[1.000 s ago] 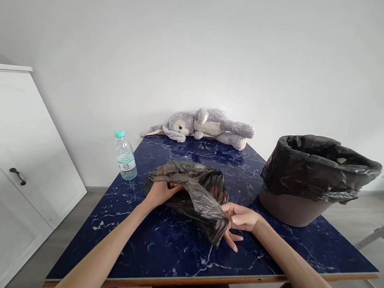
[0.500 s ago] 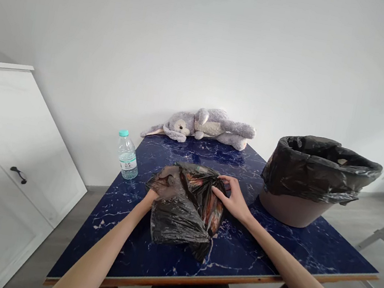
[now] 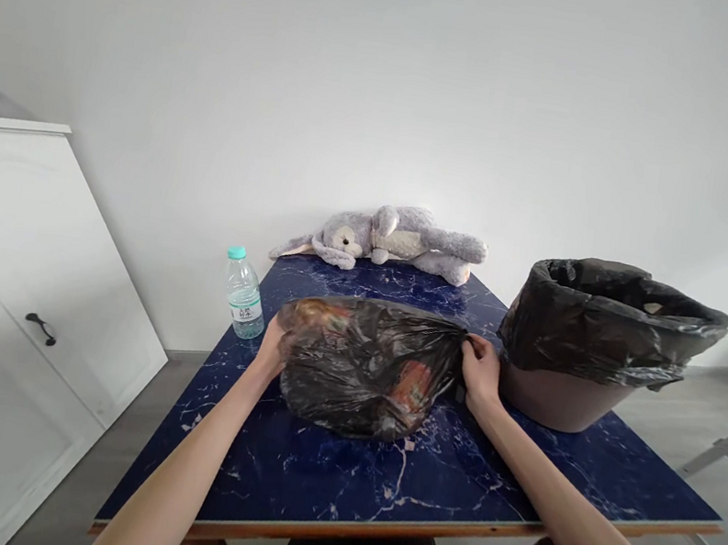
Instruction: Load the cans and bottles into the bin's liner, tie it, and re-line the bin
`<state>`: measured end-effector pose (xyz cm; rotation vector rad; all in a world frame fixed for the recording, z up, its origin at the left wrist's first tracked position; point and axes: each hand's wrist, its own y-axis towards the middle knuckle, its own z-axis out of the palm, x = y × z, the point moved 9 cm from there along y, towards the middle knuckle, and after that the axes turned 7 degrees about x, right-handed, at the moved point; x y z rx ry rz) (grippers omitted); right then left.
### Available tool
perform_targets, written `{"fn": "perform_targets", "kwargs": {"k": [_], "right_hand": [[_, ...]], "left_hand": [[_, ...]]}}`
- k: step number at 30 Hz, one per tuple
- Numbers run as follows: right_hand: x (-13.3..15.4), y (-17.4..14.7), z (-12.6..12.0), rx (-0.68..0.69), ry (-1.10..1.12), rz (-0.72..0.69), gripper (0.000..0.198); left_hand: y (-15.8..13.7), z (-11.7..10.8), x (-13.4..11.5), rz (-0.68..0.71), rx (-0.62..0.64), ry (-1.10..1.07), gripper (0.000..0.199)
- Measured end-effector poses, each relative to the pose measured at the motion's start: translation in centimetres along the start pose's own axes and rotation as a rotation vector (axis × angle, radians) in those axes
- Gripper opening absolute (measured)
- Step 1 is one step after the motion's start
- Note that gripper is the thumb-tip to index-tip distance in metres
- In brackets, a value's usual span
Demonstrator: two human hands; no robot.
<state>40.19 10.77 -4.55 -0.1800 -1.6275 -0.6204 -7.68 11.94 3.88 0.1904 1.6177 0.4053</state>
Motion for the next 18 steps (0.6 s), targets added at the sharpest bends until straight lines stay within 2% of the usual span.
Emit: {"fn": "perform_targets", "kwargs": {"k": [2,5,8,12,18], "right_hand": [[-0.8,0.7,-1.5,-0.108,0.0,0.022,0.037],[-1.6,1.0,-2.1,-0.161,-0.001,0.033,0.037],[-1.8,0.9,-1.3,-0.129,-0.001,0.028,0.036],[-1.7,0.6,-0.3,-0.079,-0.002,0.02,0.036],[-1.4,0.4,-0.2,-0.056,-0.004,0.025,0.036]], "left_hand": [[0.5,-0.2,-0.5,0.023,-0.026,0.071,0.038],[0.5,-1.2,-1.8,0.081,-0.138,0.198,0.041],[-0.4,-1.5,-4.0,0.19,-0.201,0.345,0.052],[-1.6,-0.6,-6.1,0.301,-0.195,0.515,0.051],[-1.8,-0.4,-6.1,0.324,-0.214,0.669,0.055]]}}
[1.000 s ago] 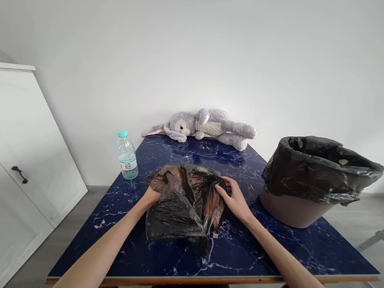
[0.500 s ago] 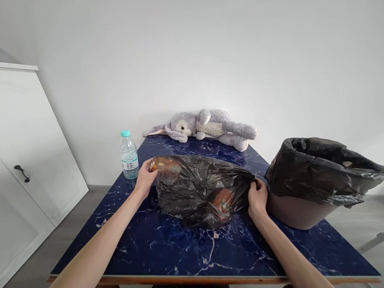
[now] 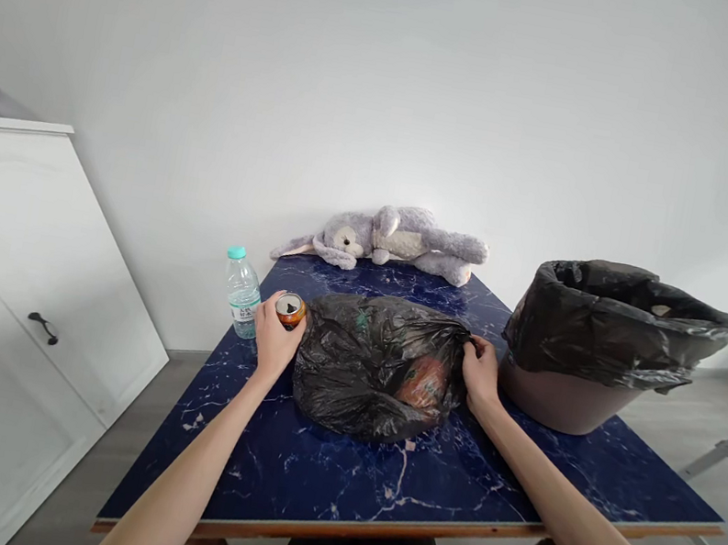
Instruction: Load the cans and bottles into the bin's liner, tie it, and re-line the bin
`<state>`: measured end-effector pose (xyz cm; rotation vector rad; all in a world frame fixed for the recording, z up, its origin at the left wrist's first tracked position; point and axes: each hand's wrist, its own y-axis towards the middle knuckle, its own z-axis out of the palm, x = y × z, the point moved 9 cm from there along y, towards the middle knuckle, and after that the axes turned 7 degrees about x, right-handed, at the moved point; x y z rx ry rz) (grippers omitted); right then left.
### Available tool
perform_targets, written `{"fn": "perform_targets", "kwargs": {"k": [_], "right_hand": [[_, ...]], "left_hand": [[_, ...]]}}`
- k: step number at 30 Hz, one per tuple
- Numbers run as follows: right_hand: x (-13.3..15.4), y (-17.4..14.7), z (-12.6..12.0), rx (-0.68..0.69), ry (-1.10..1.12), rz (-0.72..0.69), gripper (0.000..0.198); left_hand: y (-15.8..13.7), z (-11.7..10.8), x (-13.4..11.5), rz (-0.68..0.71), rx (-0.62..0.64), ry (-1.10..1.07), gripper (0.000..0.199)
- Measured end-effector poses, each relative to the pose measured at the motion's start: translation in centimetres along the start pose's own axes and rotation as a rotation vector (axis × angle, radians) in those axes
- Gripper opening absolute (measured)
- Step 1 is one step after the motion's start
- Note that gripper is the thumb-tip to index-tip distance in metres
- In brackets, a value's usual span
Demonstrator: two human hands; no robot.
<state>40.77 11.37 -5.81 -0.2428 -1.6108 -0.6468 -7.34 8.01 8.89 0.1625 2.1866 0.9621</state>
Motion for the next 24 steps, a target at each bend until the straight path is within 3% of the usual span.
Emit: {"fn": "perform_targets", "kwargs": {"k": [9,14,19,24], "right_hand": [[0.3,-0.3,0.3,0.029,-0.011,0.004,0.036],[0.2,-0.3,0.4,0.031,-0.015,-0.006,0.036],[0.1,-0.1,0.5,0.028,-0.024,-0.012,0.037],[0.2,-0.1,0.6,0.036,-0.04,-0.024,0.036]], "left_hand": [[-0.2,1.4,1.8,-0.025,0.063,0.088,0.078],[-0.5,0.8,0.0,0.035,0.058,0.139,0.083],[-1.3,1.1,-3.5,0.119,0.095,0.157,0.063],[-3.4,5.5,-4.7,0.175,0.344,0.096,0.041]]}}
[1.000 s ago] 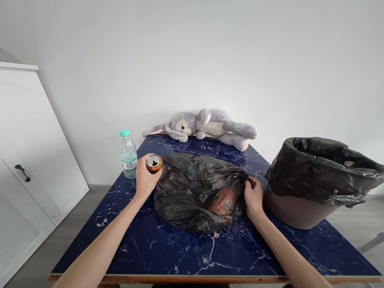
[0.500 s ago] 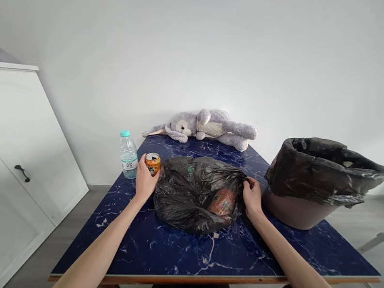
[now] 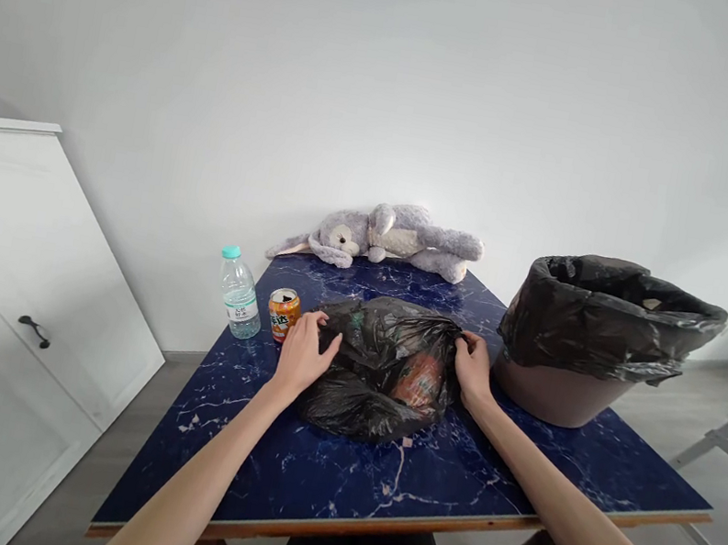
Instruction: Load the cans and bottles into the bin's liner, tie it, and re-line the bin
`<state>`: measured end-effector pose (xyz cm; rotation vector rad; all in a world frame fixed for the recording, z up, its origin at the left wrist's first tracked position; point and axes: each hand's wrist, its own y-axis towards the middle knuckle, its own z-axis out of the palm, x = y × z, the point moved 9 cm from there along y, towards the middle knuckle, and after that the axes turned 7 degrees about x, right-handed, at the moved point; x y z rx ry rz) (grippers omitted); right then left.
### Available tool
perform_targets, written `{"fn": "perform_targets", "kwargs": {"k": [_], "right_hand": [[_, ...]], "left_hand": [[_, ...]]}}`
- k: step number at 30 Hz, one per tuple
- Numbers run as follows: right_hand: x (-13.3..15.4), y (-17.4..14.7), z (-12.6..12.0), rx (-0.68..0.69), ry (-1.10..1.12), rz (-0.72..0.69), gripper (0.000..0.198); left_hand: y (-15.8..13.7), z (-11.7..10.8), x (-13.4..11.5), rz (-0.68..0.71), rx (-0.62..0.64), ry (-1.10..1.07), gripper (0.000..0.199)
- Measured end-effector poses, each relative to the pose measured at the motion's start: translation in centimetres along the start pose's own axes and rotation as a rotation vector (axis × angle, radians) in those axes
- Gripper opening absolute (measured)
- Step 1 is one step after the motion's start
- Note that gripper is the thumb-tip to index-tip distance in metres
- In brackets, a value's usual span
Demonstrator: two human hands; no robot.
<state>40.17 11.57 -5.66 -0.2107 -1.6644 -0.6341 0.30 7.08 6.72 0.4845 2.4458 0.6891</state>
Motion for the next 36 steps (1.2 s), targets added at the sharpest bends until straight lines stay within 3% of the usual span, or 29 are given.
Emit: {"fn": "perform_targets", "kwargs": {"k": [3,6,14,21,26,31,36], "right_hand": [[0.1,-0.1,0.1,0.006,-0.005,-0.006,0.037],[0.1,-0.1,0.1,0.009,-0.008,-0.004,0.036],[0.0,-0.1,0.4,0.027,-0.003,0.001,0.036],[0.0,0.0,0.5,0.042,-0.001,0.001,0.035],[0.1,-0.1,0.6,0.057,0.007,0.009,0.035],[0.4,-0.3,0.6,0.062,0.01,0.023,0.035],[0.6,-0.4,0.6,0.071,0.031,0.043,0.034]], "left_hand": [[-0.2,2.1,0.6,-0.002,0.073,-0.049,0.042],[0.0,2.5,2.2,-0.05,0.08,-0.082,0.041],[1.0,1.1,5.2,-0.145,0.092,-0.141,0.033],[1.4,-0.5,4.4,-0.14,0.073,-0.075,0.032],[0.7,-2.6,5.0,-0.31,0.023,0.099,0.049],[0.2,-1.9,6.6,-0.436,0.197,0.11,0.052],[0.8,-0.4,4.7,-0.348,0.352,-0.128,0.034]]}}
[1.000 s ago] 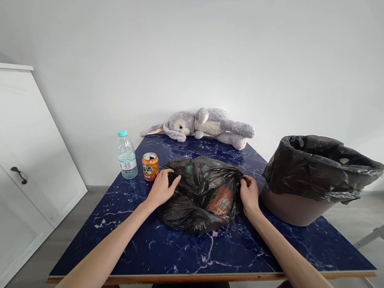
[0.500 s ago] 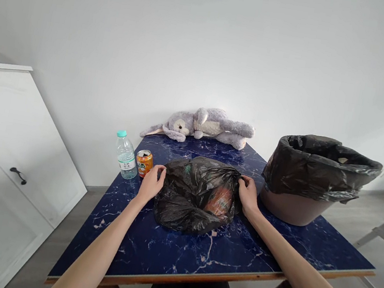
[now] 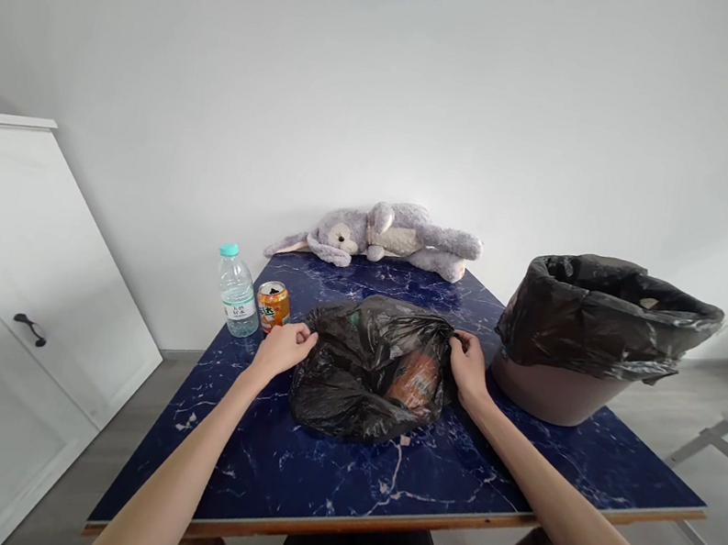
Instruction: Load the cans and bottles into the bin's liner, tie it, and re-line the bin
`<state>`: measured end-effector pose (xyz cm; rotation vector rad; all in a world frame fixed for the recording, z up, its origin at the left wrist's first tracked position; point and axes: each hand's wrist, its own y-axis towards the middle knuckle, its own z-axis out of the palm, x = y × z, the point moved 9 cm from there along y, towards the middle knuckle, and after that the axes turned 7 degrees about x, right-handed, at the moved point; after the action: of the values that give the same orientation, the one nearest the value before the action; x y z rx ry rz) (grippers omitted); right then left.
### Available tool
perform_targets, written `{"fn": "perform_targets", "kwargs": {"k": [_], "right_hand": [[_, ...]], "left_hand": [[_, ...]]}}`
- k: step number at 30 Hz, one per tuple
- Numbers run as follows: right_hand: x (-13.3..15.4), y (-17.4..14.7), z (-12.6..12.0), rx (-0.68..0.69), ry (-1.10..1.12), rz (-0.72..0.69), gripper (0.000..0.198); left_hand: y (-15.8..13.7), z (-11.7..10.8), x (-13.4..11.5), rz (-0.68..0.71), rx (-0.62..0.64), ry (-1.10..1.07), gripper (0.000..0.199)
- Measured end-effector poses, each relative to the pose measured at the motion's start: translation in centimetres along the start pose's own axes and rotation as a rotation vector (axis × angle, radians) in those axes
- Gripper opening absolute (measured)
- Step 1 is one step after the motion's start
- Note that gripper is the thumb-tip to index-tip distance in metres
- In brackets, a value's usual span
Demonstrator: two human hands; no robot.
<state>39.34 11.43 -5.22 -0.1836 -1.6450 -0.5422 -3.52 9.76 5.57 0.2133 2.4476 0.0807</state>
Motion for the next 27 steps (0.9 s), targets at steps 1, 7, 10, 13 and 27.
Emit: {"fn": "perform_targets", "kwargs": {"k": [1,7,10,13,27], "right_hand": [[0.1,0.0,0.0,0.002,0.009,0.007,0.034],[0.4,-0.4,0.7,0.06,0.101,0.084,0.031],[0.5,-0.7,1.2,0.107,0.149,0.131,0.03],[0.8,-1.0,1.3,0.135,0.168,0.16,0.029],[2.7,-2.2,2.7,0.316,0.133,0.143,0.027]], "left_hand": [[0.0,0.2,-0.8,0.042,0.021,-0.063,0.036],[-0.2,-0.8,-3.0,0.183,-0.039,-0.413,0.054],[0.1,-1.1,-2.8,0.218,-0.05,-0.461,0.062],[0.3,-0.6,-2.5,0.255,0.017,-0.413,0.059],[-1.6,3.7,-5.6,0.6,0.077,-0.089,0.049]]}}
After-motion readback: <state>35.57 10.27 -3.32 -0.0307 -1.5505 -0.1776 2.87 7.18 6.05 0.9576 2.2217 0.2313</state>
